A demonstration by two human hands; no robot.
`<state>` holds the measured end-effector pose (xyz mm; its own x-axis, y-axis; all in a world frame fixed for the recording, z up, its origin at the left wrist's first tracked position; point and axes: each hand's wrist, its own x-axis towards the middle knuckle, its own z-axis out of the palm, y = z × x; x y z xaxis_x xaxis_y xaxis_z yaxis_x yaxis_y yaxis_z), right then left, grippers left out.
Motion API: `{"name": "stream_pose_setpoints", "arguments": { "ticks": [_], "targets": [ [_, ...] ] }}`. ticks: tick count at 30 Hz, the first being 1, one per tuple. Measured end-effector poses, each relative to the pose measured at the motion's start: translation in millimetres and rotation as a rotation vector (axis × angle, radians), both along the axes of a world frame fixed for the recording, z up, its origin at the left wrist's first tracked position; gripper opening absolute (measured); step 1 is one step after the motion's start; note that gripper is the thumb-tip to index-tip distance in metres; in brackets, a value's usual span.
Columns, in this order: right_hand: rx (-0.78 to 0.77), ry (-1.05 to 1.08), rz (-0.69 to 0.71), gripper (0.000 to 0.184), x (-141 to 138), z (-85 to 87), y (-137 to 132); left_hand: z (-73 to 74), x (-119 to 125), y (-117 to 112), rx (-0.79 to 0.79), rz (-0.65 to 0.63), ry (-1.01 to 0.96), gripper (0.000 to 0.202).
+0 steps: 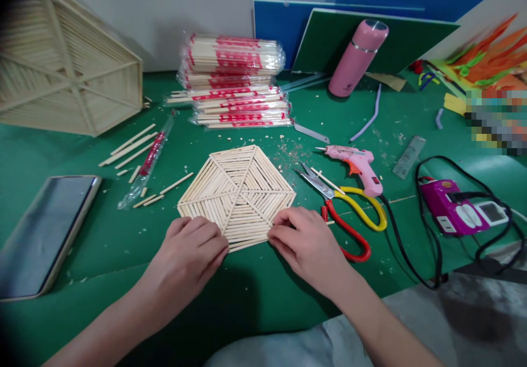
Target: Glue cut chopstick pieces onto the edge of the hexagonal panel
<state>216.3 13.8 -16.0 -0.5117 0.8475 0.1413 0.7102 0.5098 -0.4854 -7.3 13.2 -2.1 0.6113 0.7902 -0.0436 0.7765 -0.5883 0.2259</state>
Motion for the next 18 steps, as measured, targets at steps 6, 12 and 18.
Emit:
{"name": "stream_pose_setpoints", "arguments": {
  "ticks": [6,12,18],
  "targets": [
    [0.008,-0.001,0.009,0.011,-1.7,-0.9,0.0,0.9,-18.1,8.1,0.063,0.136,-0.129,0.021],
    [0.019,-0.008,0.023,0.011,-1.1,-3.4,0.8,-3.9,-31.9,12.1,0.132,0.274,-0.285,0.015],
    [0.006,-0.027,0.032,0.013,-2.4,-1.5,2.0,-8.8,-26.5,10.9,0.127,0.27,-0.364,0.014]
  ]
}}
